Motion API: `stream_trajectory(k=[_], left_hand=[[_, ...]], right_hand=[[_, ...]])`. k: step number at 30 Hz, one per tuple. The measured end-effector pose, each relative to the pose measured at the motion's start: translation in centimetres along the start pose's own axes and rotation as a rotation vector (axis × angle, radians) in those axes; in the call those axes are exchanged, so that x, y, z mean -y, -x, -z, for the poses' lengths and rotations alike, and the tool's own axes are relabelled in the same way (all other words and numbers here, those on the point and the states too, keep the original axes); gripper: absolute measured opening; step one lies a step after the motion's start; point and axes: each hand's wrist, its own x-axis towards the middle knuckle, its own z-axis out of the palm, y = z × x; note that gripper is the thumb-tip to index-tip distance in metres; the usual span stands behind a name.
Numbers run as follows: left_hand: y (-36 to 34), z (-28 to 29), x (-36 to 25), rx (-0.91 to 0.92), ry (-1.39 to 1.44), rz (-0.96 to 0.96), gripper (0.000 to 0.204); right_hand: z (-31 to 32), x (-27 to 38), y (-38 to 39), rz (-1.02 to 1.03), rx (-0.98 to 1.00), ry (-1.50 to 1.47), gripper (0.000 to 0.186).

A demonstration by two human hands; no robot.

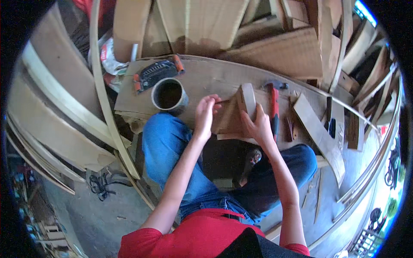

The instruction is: Using a hammer and chisel to carve a groove into a wooden plank.

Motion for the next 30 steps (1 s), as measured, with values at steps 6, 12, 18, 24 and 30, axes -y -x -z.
stream_trajectory(k=[6,12,18,24,30], left_hand=[[1.1,1.7,-6.3,-0.245,-0.703,-1.050,0.041],[2.0,8.5,-9.1,-0.499,-1.334,-0.487,0.115],[0.7,7.7,-9.5,-0.489,-1.213,-0.396,0.102],[0.2,6.2,-8.5,-0.649,-1.305,-0.857,0.093],[6.4,-5.2,-4.0,0.336,-0.922,-0.793,0.081]], right_hand=[[0.1,0.5,0.4,0.110,0.002,-0.039,0.046],[0.5,0.8,0.6,-0.052,0.076,-0.106,0.045],[0.0,-0.6,-0.3,0.035,-0.006,-0.133,0.051],[-0.4,-1.8,-1.0,-0.162,0.018,-0.436,0.054],[6.5,-4.3,-1.7,-0.044,-0.337,0.037,0.031]])
